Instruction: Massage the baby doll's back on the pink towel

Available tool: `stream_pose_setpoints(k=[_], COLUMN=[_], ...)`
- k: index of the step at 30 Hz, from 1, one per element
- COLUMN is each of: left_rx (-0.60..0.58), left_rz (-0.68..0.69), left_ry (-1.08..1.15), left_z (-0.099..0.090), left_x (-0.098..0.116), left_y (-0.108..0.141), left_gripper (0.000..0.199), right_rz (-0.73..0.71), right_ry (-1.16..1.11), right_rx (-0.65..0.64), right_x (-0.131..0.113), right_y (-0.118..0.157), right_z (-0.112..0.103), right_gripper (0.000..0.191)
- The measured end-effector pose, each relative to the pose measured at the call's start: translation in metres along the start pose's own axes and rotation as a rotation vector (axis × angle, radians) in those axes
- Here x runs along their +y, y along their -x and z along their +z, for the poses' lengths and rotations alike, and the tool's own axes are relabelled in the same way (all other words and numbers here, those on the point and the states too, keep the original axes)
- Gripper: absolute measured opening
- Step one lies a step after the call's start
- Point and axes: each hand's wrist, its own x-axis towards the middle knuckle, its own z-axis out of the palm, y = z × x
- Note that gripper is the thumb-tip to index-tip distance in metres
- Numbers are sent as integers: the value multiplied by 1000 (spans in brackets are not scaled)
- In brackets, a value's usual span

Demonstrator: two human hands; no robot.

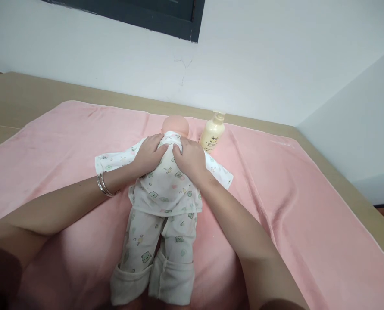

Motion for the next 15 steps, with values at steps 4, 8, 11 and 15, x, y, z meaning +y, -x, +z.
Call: stream_pose_setpoints(k=[4,8,11,15], left_rx=[-2,-16,-51,-27], left_rz=[-6,38,94,245], left_ry=[-26,-98,-208,-383], left_z=[-1,-4,-6,-6], left_x=[2,3,7,15], left_y=[0,0,3,16], left_gripper=[48,45,44,44], right_rz=[5,-18,-29,-29], right_ry=[2,12,24,29], right_rx=[-21,-124,-201,-253], right_x=[-1,-4,-5,-1], right_y=[0,0,-1,-5], right_z=[-2,-8,-11,-11], right_gripper=[37,44,51,56])
